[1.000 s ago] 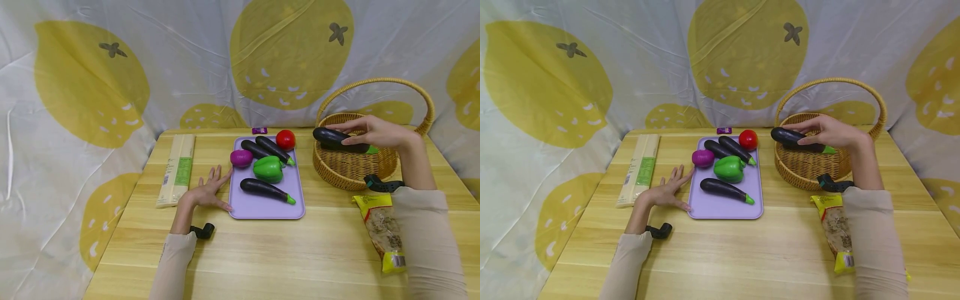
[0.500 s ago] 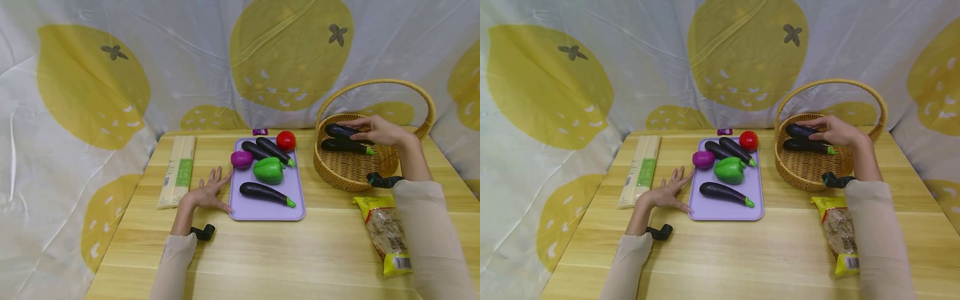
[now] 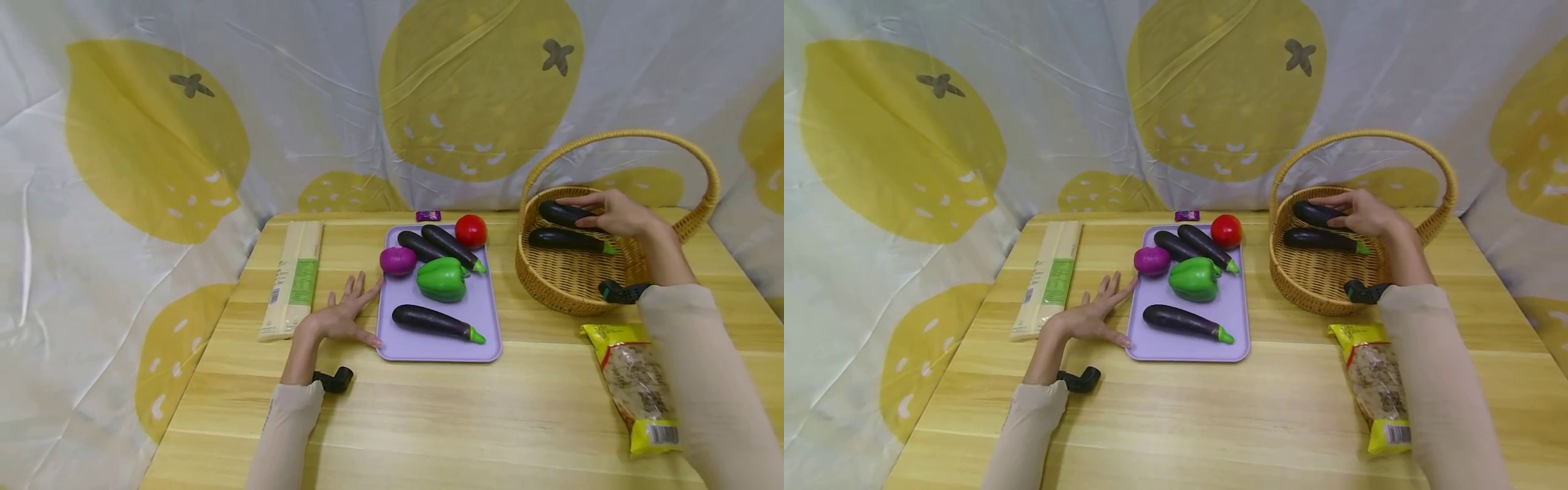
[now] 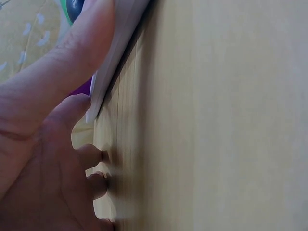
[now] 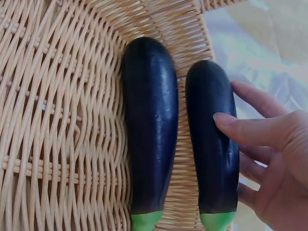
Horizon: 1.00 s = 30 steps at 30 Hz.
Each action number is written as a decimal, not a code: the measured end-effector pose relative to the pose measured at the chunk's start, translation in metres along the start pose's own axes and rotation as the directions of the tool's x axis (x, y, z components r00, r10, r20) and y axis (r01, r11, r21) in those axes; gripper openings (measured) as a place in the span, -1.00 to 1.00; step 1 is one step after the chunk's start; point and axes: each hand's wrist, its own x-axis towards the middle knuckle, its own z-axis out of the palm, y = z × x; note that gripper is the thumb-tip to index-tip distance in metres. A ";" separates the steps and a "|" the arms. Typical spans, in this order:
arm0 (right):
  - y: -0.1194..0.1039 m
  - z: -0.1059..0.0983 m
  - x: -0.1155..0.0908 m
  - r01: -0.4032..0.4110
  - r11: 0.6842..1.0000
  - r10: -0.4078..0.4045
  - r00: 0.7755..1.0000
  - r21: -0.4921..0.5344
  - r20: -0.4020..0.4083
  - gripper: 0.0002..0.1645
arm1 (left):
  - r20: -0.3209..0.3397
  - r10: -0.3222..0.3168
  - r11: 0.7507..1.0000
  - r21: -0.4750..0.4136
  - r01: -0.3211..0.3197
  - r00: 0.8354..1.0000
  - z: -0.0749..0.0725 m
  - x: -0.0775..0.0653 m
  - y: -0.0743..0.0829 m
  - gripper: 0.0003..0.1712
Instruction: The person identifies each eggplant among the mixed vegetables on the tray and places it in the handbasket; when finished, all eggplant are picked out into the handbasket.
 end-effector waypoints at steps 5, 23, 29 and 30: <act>0.003 0.000 0.006 0.003 0.999 -0.003 1.000 -0.041 -0.004 -0.37 | -0.002 0.006 1.000 -0.001 -0.006 1.000 0.000 0.002 0.001 0.46; 0.020 0.012 0.018 -0.069 0.997 0.069 0.997 0.019 0.042 -0.40 | 0.008 -0.002 1.000 -0.001 0.002 1.000 0.000 0.003 -0.001 0.47; 0.023 0.016 0.020 -0.075 0.997 0.074 0.997 0.010 0.035 -0.46 | 0.007 -0.008 1.000 -0.001 0.008 1.000 0.000 0.002 -0.001 0.46; 0.023 0.017 0.020 -0.075 0.997 0.074 0.997 0.012 0.037 -0.46 | 0.007 -0.010 1.000 0.001 0.010 1.000 0.000 0.002 -0.002 0.46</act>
